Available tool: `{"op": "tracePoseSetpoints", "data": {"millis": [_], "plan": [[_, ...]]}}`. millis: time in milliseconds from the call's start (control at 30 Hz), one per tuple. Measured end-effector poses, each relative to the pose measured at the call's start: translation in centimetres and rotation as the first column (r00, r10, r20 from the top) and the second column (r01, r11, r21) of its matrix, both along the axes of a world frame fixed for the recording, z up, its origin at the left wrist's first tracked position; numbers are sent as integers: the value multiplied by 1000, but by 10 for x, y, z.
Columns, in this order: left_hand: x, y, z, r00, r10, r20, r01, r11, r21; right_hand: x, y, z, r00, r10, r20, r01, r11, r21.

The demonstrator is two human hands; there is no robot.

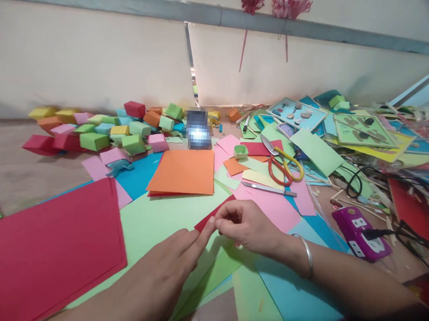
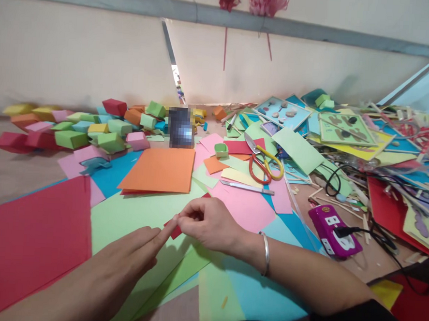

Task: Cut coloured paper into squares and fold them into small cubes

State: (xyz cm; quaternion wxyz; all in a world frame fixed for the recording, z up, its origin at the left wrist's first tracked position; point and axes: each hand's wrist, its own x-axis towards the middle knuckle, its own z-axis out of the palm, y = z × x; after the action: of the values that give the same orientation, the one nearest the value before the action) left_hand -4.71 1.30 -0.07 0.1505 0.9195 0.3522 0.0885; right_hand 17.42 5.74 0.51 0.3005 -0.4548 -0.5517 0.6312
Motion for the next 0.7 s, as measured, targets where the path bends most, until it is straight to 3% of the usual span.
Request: {"op": "tracePoseSetpoints", "data": {"millis": [100,233,367,533,700], "plan": [[-1,12,0,971,-66,228,115,971,-209,1,1,0,998,-51,-29,51,999,-12],[-3,20,8,970,-35,241,128,913,-386,3,2,5,999,-41,6,41,997,-63],[-5,19,8,967,-33,252,131,915,-383,3,1,7,998,-53,18,54,996,-66],[-6,21,15,968,-50,247,162,873,-459,1,-2,4,990,-123,-63,115,986,-117],[-3,21,8,969,-24,245,99,950,-296,0,-1,9,990,-131,-47,113,953,-282]]}}
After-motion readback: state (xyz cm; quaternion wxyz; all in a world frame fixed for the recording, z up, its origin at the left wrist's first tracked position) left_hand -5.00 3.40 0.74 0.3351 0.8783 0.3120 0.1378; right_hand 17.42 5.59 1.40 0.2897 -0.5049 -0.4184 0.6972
